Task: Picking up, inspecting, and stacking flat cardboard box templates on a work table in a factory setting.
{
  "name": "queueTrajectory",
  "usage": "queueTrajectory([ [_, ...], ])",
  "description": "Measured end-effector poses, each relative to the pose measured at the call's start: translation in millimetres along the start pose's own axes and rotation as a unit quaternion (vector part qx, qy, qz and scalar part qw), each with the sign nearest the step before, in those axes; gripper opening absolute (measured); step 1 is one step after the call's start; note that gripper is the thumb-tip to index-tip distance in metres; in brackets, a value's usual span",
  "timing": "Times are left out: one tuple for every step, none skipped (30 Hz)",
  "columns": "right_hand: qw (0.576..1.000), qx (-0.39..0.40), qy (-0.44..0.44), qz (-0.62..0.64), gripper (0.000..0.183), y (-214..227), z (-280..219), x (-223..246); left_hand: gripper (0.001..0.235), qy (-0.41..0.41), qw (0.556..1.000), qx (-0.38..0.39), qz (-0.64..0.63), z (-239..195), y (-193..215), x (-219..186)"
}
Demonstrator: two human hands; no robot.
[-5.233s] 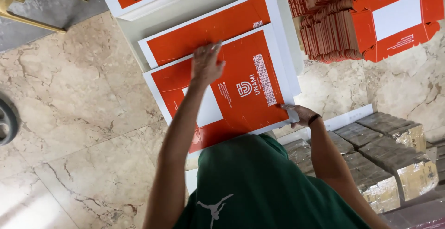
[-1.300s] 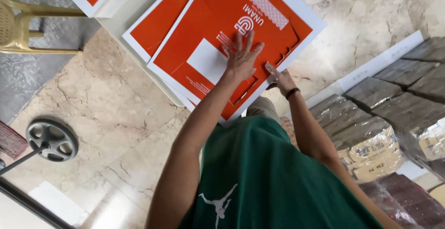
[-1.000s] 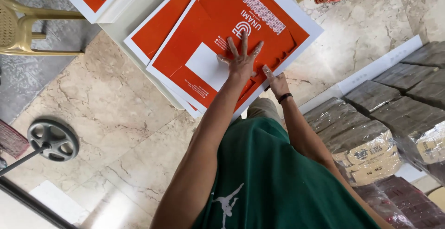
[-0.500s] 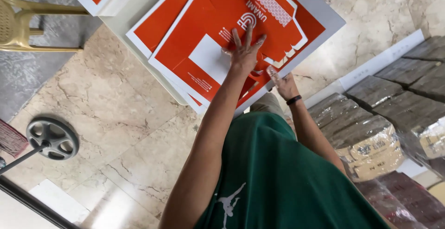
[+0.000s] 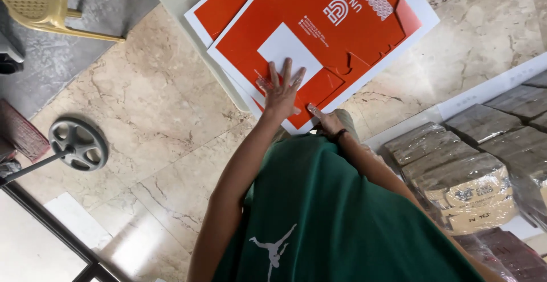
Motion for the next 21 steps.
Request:
queueTrajectory([
  [0.994, -0.028, 0.079, -0.064, 0.071, 8, -8, 14, 0.123, 0.001, 1.000, 0.001, 0.003, 3, -2, -4],
  [0.978, -0.056, 0.157, -0.127, 0.063, 15, -17, 29, 0.128, 0.002, 1.000, 0.001, 0.007, 7, -5, -9],
  [0.978, -0.057, 0.155, -0.127, 0.063, 22, 10, 10, 0.128, 0.001, 1.000, 0.002, 0.006, 14, -5, -12],
  [0.969, -0.055, 0.237, 0.039, 0.048, 33, 33, 3, 0.129, 0.002, 1.000, 0.000, -0.012, 22, -5, -15],
  [0.928, -0.055, 0.307, 0.205, 0.037, 50, 50, -13, 0.130, 0.002, 1.000, 0.002, -0.031, 27, -9, -22],
  [0.929, -0.059, 0.302, 0.204, 0.037, 49, 36, -3, 0.130, -0.001, 0.999, 0.007, -0.033, 26, -14, -27],
  [0.944, -0.095, 0.316, 0.008, 0.033, 46, 22, 20, 0.131, 0.017, 1.000, -0.010, -0.024, 29, -12, -29],
  [0.921, -0.127, 0.315, -0.190, 0.038, 42, 10, 40, 0.133, 0.035, 0.999, -0.027, -0.015, 33, -9, -31],
  [0.921, -0.128, 0.316, -0.189, 0.038, 33, -6, 52, 0.133, 0.034, 0.999, -0.028, -0.015, 37, -15, -31],
  [0.912, -0.134, 0.336, -0.193, 0.038, 25, -24, 67, 0.131, 0.034, 0.999, -0.030, -0.019, 41, -21, -31],
  [0.904, -0.138, 0.356, -0.195, 0.037, 14, -42, 82, 0.130, 0.036, 0.999, -0.031, -0.022, 44, -26, -28],
  [0.904, -0.137, 0.357, -0.192, 0.037, 15, -38, 71, 0.130, 0.037, 0.999, -0.031, -0.019, 42, -24, -27],
  [0.934, -0.106, 0.330, -0.088, 0.035, 21, -32, 54, 0.127, 0.043, 0.998, -0.036, 0.005, 41, -24, -28],
  [0.952, -0.073, 0.298, 0.018, 0.035, 26, -25, 36, 0.124, 0.049, 0.998, -0.041, 0.029, 39, -23, -29],
  [0.952, -0.075, 0.295, 0.016, 0.035, 23, -30, 46, 0.124, 0.046, 0.998, -0.039, 0.026, 42, -23, -29],
  [0.960, -0.057, 0.262, 0.086, 0.042, 20, -32, 52, 0.123, 0.033, 0.999, -0.035, 0.013, 46, -24, -32],
  [0.960, -0.032, 0.232, 0.156, 0.051, 8, -29, 60, 0.123, 0.024, 0.999, -0.035, 0.005, 48, -24, -25],
  [0.959, -0.029, 0.234, 0.155, 0.051, 9, -34, 60, 0.123, 0.027, 0.999, -0.036, 0.005, 47, -21, -14],
  [0.968, -0.018, 0.178, 0.177, 0.053, 12, -36, 53, 0.110, -0.001, 0.998, -0.028, -0.055, 49, -18, -13],
  [0.973, -0.007, 0.121, 0.199, 0.054, 15, -38, 46, 0.098, -0.029, 0.993, -0.020, -0.114, 51, -15, -11],
  [0.973, -0.007, 0.119, 0.198, 0.054, 19, -32, 41, 0.098, -0.029, 0.993, -0.019, -0.115, 48, 1, -3],
])
Point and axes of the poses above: each hand's wrist, its own z-axis towards the middle knuckle, its own y-axis out of the back of the hand, x = y × z, the point moved 8 cm from there along z, towards the middle knuckle
